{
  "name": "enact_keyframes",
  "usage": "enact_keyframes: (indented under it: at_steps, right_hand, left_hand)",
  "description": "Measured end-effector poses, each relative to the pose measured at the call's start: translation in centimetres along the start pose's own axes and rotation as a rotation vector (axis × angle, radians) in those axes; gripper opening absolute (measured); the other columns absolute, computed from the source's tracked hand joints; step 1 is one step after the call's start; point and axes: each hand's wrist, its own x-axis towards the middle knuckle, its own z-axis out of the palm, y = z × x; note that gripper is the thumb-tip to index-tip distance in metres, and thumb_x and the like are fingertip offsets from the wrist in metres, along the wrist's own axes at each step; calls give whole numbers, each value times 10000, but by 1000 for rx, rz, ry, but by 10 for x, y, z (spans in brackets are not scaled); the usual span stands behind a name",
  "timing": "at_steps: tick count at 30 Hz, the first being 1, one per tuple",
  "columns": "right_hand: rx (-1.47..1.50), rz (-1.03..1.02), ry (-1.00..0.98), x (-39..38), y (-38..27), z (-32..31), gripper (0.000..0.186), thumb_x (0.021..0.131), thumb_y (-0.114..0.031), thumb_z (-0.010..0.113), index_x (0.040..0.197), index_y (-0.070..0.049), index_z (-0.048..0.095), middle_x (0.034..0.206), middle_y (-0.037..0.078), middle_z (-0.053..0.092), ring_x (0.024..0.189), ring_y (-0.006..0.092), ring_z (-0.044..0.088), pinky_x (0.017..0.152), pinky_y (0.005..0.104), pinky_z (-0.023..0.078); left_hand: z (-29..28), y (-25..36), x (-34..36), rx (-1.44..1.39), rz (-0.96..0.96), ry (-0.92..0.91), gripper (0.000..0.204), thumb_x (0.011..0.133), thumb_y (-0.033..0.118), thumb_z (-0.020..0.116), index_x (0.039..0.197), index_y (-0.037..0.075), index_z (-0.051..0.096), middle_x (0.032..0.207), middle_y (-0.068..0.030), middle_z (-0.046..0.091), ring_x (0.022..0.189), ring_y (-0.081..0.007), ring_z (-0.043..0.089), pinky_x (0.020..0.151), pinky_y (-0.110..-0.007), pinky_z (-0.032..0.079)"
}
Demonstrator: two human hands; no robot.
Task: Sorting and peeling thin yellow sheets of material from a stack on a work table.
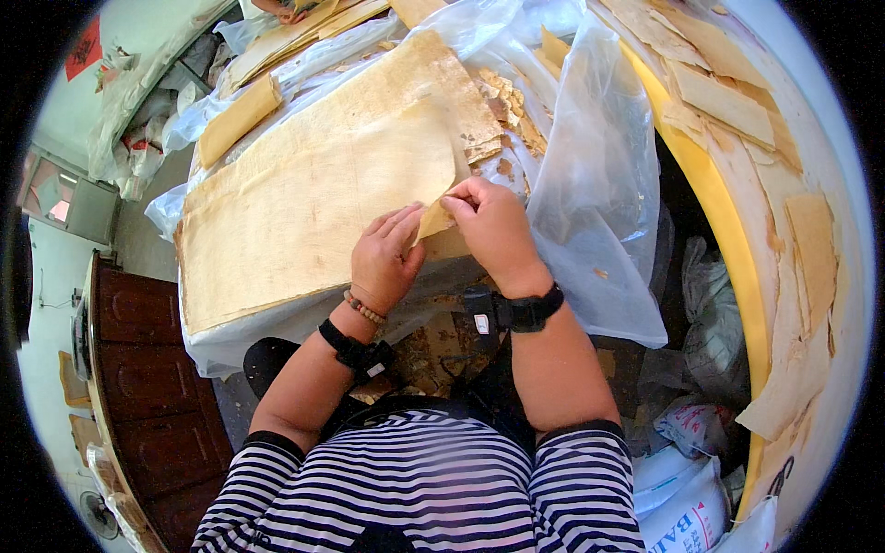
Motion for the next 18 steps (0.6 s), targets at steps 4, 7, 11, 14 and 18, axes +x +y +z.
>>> enact_keyframes:
  at_steps: [4,7,11,14,18]
  right_hand:
    - [-211,-210,134,-5,-10,-11,89,860,-117,658,869,-31,676,807,126,697,733,297,662,652,356,505]
    - [-291,-228,245,-5,-11,-20,88,852,-126,665,886,-46,676,828,118,687,742,319,641,664,363,505]
    - [-653,-520,464,-5,-24,-32,115,869,-133,655,886,-20,670,814,121,658,716,318,614,647,380,495]
    - [-361,-513,448,-11,-26,-17,150,899,-149,636,860,-9,673,791,115,647,701,304,612,642,378,489]
    - [-72,-250,275,-12,-16,-9,216,935,-161,600,820,5,677,746,117,648,688,261,625,639,329,485]
  left_hand:
    - [5,-3,0,-82,46,39,356,836,84,629,1191,67,636,1204,-102,666,1072,-293,634,896,-378,521]
    - [8,-5,0,-94,20,73,315,863,101,628,1177,76,652,1168,-107,680,1050,-290,644,884,-375,526]
    - [6,-8,9,-181,-160,49,252,892,176,659,1122,80,695,1113,-99,702,992,-272,655,859,-363,523]
    - [7,-19,17,-380,-220,15,225,895,214,673,1067,78,723,1065,-99,710,938,-253,652,837,-346,519]
    - [9,-26,17,-395,-142,37,196,887,208,689,1022,73,734,1028,-100,708,931,-238,639,827,-334,518]
